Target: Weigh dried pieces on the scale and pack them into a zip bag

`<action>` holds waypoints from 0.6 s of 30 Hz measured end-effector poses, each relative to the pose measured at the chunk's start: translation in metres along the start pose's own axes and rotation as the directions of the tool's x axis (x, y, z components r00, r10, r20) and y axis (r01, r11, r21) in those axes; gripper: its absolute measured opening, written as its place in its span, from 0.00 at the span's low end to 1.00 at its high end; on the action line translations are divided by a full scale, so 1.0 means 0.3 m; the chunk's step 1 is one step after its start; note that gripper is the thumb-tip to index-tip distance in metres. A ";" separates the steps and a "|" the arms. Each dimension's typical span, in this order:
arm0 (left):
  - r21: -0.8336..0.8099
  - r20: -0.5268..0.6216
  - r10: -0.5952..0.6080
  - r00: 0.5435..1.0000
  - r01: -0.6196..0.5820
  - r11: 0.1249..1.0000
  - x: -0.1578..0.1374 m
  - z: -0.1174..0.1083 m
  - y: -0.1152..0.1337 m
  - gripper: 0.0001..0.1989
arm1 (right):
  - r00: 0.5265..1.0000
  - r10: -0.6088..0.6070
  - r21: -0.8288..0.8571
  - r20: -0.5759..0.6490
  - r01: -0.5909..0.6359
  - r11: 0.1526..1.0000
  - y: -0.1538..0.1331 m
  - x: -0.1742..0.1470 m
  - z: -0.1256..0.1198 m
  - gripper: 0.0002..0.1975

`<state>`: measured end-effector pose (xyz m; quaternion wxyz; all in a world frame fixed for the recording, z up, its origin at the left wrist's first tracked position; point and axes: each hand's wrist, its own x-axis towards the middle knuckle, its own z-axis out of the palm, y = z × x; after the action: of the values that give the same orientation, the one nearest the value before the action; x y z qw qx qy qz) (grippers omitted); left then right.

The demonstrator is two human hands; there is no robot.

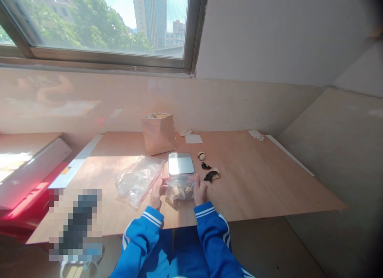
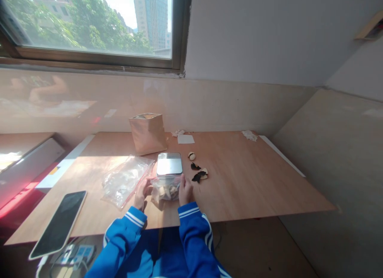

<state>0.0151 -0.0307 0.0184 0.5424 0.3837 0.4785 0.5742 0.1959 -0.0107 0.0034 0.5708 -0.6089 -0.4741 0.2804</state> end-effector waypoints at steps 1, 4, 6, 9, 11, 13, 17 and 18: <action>0.019 0.022 0.029 0.999 -0.029 0.999 -0.001 -0.001 0.004 0.25 | 1.000 0.009 0.012 -0.020 -0.009 1.000 -0.001 0.003 -0.002 0.34; 0.111 0.060 0.109 0.992 -0.115 0.987 -0.004 0.002 0.024 0.20 | 0.999 0.026 0.032 -0.035 -0.025 0.999 -0.008 0.007 -0.006 0.34; 0.138 0.044 0.119 0.992 -0.124 0.983 -0.006 0.009 0.037 0.19 | 1.000 0.014 0.024 -0.026 -0.014 1.000 -0.012 0.005 -0.005 0.33; 0.121 -0.031 0.109 0.994 -0.104 0.987 -0.008 0.019 0.041 0.19 | 0.999 -0.047 -0.005 0.013 0.047 0.999 -0.021 -0.005 -0.003 0.30; 0.096 -0.090 0.096 0.991 -0.087 0.992 -0.006 0.023 0.033 0.20 | 0.993 -0.114 -0.031 0.044 0.115 0.993 -0.027 -0.015 -0.001 0.27; 0.078 -0.135 0.100 0.986 -0.090 0.993 -0.002 0.023 0.019 0.21 | 0.982 -0.175 -0.067 0.067 0.179 0.982 -0.029 -0.024 0.003 0.25; 0.124 -0.218 0.186 0.958 -0.161 0.979 0.008 0.013 -0.010 0.20 | 0.981 -0.177 -0.110 0.079 0.185 0.977 -0.018 -0.036 0.012 0.24; 0.166 -0.244 0.218 0.945 -0.181 0.969 0.010 0.009 -0.015 0.20 | 0.983 -0.166 -0.106 0.080 0.174 0.979 -0.015 -0.037 0.014 0.24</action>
<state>0.0185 -0.0277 0.0144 0.3852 0.3892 0.5435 0.6362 0.1866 -0.0194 0.0046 0.5402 -0.5870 -0.5596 0.2246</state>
